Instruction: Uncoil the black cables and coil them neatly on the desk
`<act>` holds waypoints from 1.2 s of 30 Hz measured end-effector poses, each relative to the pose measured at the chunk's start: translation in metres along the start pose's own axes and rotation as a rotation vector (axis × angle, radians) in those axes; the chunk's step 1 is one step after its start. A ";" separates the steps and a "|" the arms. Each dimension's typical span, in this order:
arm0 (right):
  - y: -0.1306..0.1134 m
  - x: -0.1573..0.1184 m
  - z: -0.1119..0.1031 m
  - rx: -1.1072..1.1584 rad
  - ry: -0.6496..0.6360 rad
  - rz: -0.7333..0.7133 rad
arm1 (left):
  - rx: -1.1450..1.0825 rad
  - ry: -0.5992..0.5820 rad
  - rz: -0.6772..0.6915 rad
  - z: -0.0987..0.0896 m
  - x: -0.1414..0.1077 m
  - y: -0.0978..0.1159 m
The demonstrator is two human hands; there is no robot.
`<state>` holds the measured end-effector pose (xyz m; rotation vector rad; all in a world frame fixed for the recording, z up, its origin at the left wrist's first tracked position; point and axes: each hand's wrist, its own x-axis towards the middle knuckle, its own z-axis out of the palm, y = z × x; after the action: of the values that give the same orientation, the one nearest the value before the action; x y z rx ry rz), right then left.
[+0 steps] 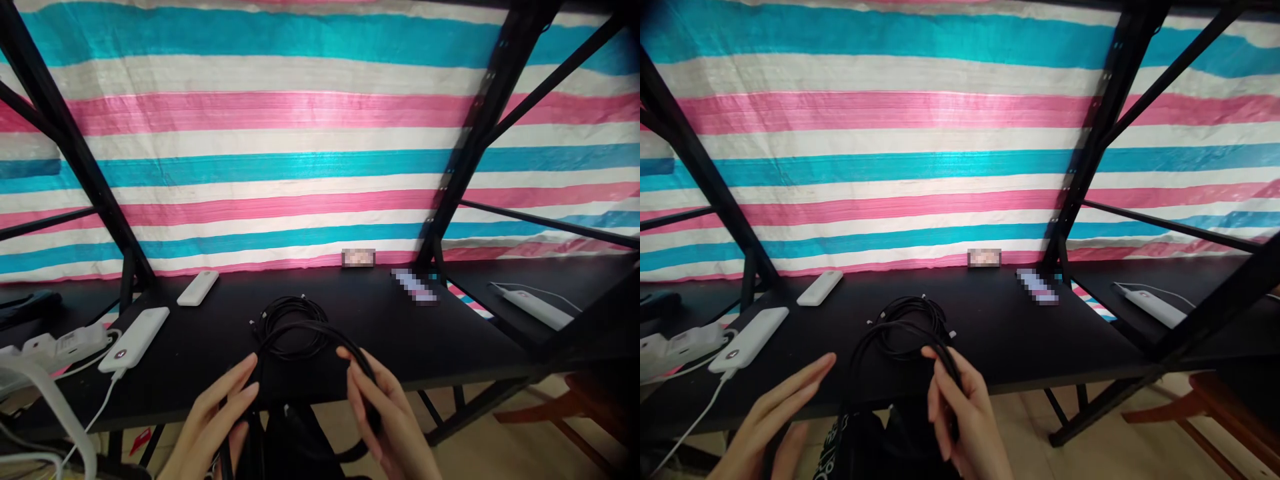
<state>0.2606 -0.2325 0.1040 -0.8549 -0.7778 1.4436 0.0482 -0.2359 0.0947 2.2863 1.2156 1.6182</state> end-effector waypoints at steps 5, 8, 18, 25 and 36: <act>-0.012 0.002 -0.023 -0.039 0.107 -0.064 | 0.313 -0.104 0.347 -0.018 0.026 -0.018; -0.015 0.002 -0.027 -0.153 -0.048 -0.101 | 0.393 -0.203 0.401 -0.009 0.039 -0.011; -0.027 0.001 -0.001 -0.585 -0.285 -0.197 | 0.263 -0.017 0.210 0.036 0.057 0.016; -0.030 0.013 -0.022 -0.343 -0.011 -0.292 | -0.496 -0.240 -0.574 0.043 0.046 0.000; 0.019 0.031 -0.007 0.268 0.124 -0.027 | -0.816 0.389 -0.875 0.084 0.035 0.014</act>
<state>0.2569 -0.2028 0.0825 -0.7172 -0.4879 1.4190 0.1297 -0.1933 0.0922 0.8078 1.0644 1.7142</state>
